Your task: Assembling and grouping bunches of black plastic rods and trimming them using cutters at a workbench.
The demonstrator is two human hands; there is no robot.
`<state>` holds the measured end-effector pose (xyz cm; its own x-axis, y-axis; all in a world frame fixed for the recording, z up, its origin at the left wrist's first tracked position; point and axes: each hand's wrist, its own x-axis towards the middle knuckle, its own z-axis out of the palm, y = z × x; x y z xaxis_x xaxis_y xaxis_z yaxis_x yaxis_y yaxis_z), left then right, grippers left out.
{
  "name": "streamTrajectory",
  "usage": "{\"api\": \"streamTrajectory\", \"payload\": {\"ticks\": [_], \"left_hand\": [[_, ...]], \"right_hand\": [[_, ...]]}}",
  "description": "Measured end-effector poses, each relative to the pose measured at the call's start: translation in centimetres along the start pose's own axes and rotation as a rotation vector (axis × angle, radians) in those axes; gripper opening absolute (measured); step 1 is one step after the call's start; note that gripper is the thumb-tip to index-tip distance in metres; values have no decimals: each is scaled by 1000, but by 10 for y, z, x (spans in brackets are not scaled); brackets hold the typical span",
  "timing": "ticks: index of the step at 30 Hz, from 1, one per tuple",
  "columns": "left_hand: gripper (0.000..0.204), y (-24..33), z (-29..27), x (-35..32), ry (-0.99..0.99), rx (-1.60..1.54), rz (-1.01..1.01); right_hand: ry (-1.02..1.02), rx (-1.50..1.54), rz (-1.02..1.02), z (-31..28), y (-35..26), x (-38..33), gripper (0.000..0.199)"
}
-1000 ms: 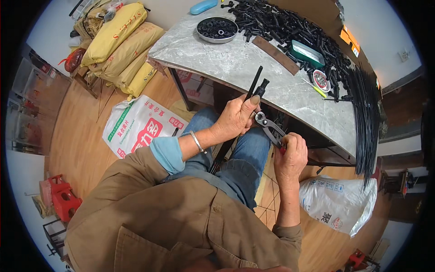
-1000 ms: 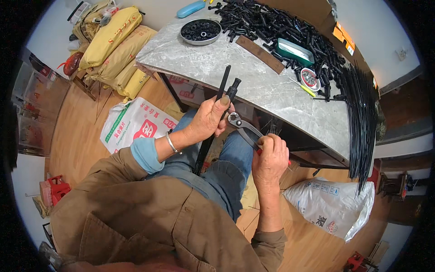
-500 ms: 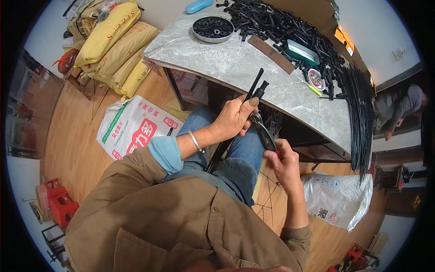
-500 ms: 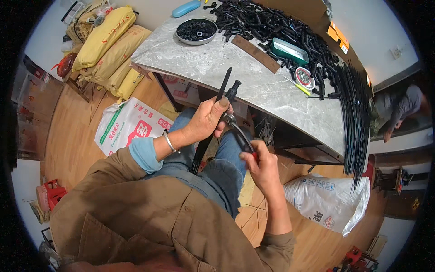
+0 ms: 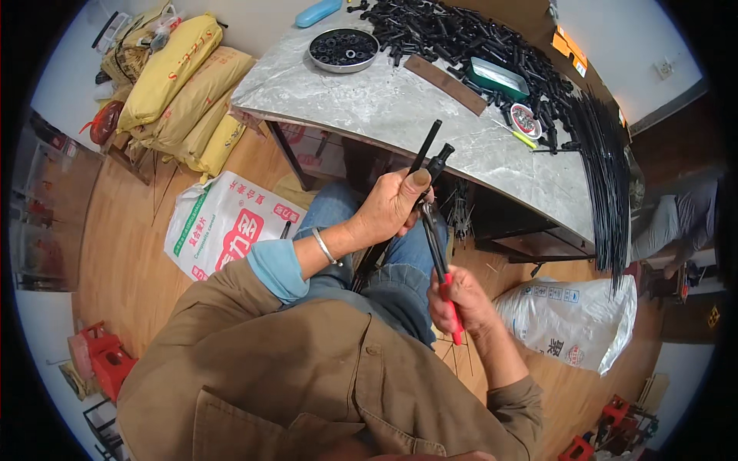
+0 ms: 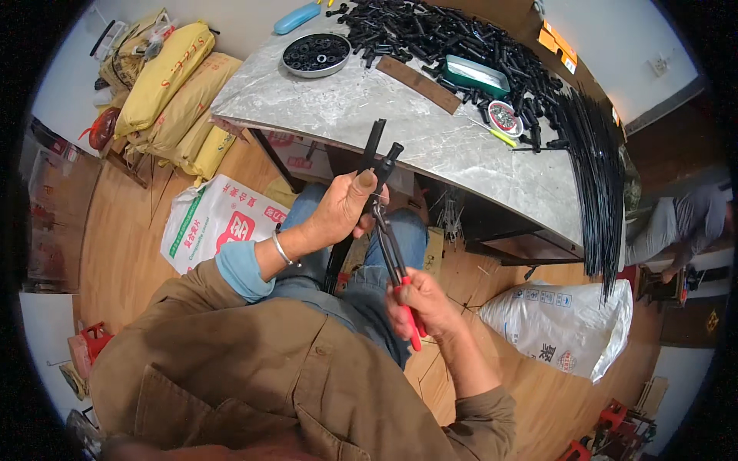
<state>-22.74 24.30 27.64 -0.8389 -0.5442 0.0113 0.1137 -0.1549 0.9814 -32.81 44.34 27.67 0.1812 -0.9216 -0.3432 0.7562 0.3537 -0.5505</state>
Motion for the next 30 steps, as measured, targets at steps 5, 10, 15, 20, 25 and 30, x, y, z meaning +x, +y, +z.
{"api": "streamTrajectory", "payload": {"ticks": [5,10,15,20,25,30], "left_hand": [[64,2,3,-2,40,-22,51],[67,1,-2,-3,11,-10,17],[70,3,3,-4,-41,8,8],[71,3,-3,-6,-3,13,23],[72,9,-1,-7,-30,21,1],[72,10,3,-7,-52,23,-8]], "right_hand": [[190,-1065,-110,-1,-15,2,29],[290,-511,-102,11,-16,-8,29],[-60,-208,22,-7,-1,-5,31],[492,-1514,-525,13,-20,4,25],[290,-632,3,22,-4,0,29],[207,-461,8,27,-24,-7,49]]}}
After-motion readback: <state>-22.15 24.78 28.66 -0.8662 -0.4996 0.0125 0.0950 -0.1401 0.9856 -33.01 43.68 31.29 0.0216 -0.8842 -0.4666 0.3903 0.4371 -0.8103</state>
